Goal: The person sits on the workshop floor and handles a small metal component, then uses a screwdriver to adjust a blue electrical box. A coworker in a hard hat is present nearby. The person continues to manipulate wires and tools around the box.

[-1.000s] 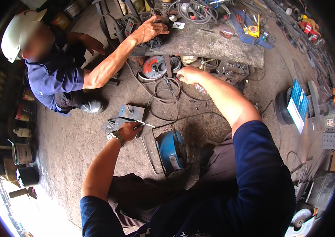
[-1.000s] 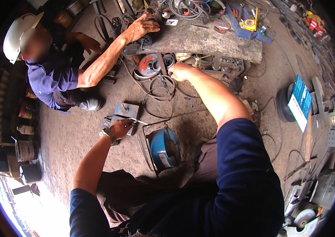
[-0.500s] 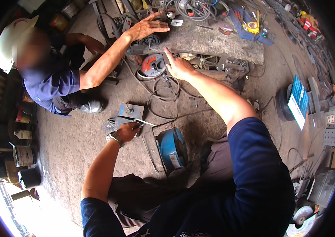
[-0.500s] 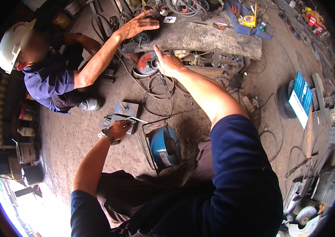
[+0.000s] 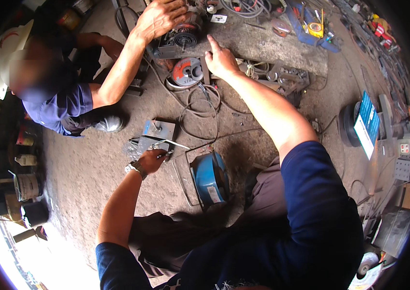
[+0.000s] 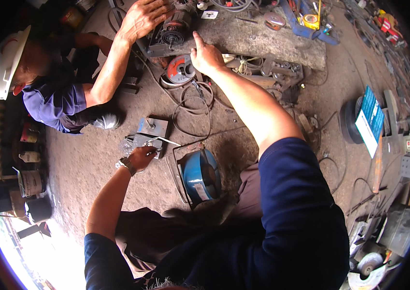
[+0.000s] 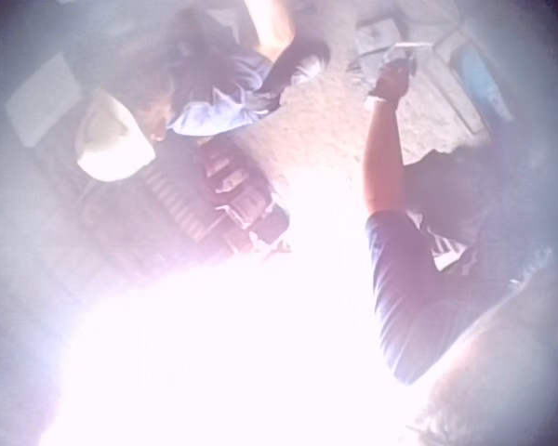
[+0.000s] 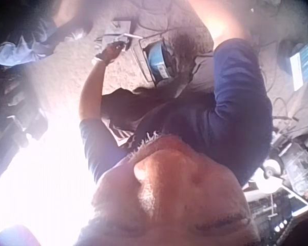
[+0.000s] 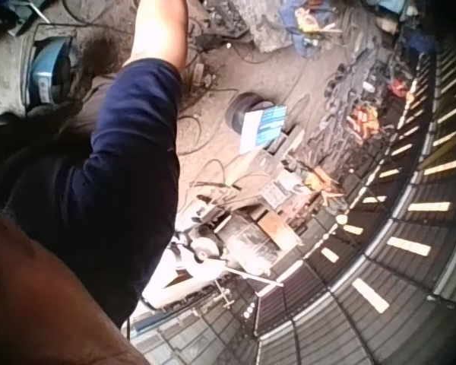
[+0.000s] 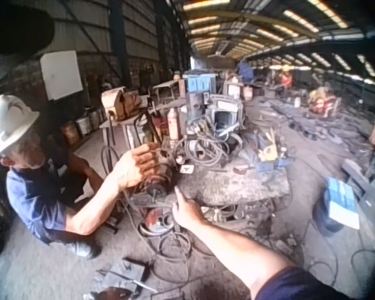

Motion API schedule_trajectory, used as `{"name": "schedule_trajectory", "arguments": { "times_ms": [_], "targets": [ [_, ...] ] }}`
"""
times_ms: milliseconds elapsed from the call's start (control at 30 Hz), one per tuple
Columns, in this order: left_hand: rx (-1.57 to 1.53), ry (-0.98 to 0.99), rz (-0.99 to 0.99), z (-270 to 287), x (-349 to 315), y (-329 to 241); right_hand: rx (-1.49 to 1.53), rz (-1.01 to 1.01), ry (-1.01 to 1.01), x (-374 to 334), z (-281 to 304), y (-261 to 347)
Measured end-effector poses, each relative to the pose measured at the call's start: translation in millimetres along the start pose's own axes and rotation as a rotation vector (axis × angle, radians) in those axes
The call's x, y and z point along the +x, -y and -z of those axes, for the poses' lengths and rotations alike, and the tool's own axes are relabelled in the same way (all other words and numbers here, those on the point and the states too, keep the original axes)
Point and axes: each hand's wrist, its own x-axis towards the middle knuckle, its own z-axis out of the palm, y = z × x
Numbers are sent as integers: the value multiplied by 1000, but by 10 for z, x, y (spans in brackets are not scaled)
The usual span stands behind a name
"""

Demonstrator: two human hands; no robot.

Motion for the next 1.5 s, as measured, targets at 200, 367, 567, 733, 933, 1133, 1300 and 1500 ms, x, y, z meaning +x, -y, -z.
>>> {"name": "schedule_trajectory", "arguments": {
  "times_ms": [200,367,567,733,933,1133,1300,1500],
  "targets": [
    [-13,28,-4,-99,-107,71,93,38,-125,397,50,-156],
    [-22,-43,69,-134,-280,124,130,-34,-224,567,-40,-42],
    [-67,-72,-8,-229,-187,302,79,-73,-221,549,-359,561],
    [-217,-65,-3,-226,-23,218,125,55,-482,934,-321,406],
    [-325,-86,1,-237,-68,212,-227,219,113,1681,68,153],
    [-331,-118,-28,-268,-41,298,-370,221,199,1771,-8,97],
    [-366,-118,-14,-252,-16,331,-447,180,112,1657,-4,169],
    [-389,-68,48,-135,-3,190,-468,-111,92,1512,4,378]
  ]
}}
